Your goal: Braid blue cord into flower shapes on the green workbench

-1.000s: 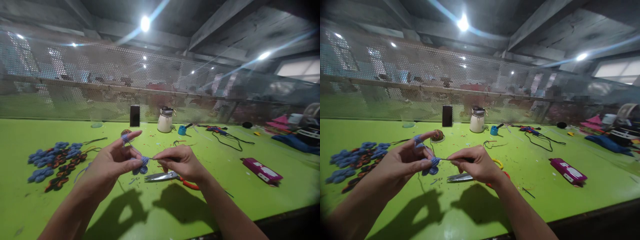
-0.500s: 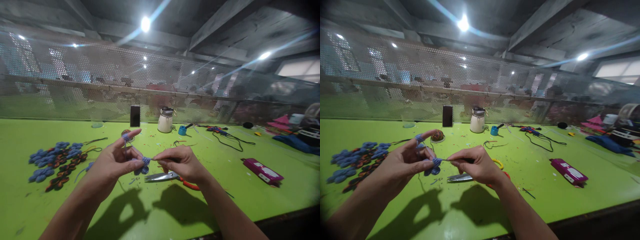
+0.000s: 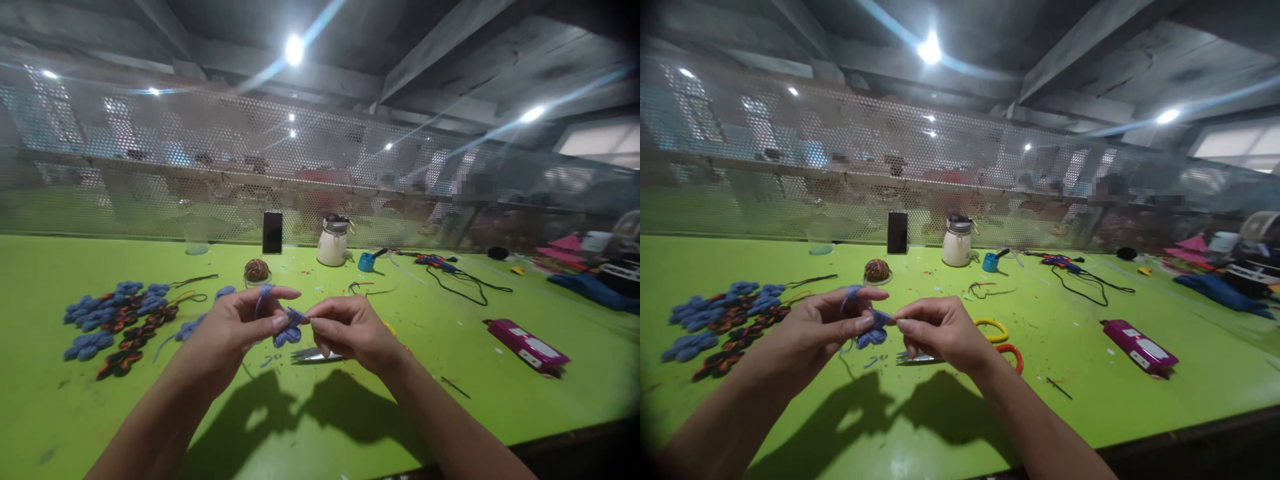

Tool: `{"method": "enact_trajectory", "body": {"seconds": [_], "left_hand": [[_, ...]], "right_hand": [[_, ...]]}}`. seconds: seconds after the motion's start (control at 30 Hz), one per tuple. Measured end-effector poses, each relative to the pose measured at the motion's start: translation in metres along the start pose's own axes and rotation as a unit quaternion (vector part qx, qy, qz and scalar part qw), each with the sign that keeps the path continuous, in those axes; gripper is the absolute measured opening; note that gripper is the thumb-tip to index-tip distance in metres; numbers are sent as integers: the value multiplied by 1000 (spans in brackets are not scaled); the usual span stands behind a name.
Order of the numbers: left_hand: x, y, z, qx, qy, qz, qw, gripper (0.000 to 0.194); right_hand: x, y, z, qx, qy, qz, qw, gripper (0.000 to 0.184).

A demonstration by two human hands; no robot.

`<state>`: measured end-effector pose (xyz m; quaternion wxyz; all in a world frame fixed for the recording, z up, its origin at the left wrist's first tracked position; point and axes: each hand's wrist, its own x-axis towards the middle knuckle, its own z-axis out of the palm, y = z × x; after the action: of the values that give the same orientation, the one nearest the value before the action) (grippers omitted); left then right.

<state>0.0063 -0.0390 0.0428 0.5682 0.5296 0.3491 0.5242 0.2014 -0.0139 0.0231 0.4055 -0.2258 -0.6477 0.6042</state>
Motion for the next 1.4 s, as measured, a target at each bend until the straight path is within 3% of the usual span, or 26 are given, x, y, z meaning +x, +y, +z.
{"method": "enact_trajectory", "body": {"seconds": [0.17, 0.3, 0.57, 0.87, 1.0, 1.1, 1.2, 1.3, 1.4], "left_hand": [[-1, 0, 3, 22, -10, 27, 999, 35], [-2, -3, 4, 20, -23, 52, 998, 47], [1, -3, 4, 23, -16, 42, 999, 62], [2, -3, 12, 62, 46, 25, 997, 57], [4, -4, 10, 114, 31, 29, 993, 55], [6, -7, 8, 209, 17, 59, 976, 51], [7, -14, 11, 287, 47, 100, 951, 47], [8, -19, 16, 315, 94, 132, 935, 42], [9, -20, 18, 240, 122, 128, 955, 43]], "right_hand": [[2, 1, 8, 38, 41, 25, 998, 28], [2, -2, 11, 37, 37, 7, 999, 39], [2, -2, 10, 4, 48, 21, 999, 37], [4, -5, 9, -55, 56, 26, 997, 33], [5, -6, 7, -81, 35, 29, 996, 29], [8, -3, 5, -92, 46, 71, 992, 27], [11, 3, 5, -63, 86, 116, 987, 29], [14, 13, 10, 20, 121, 112, 986, 35], [14, 20, 18, 113, 130, 71, 983, 36]]}}
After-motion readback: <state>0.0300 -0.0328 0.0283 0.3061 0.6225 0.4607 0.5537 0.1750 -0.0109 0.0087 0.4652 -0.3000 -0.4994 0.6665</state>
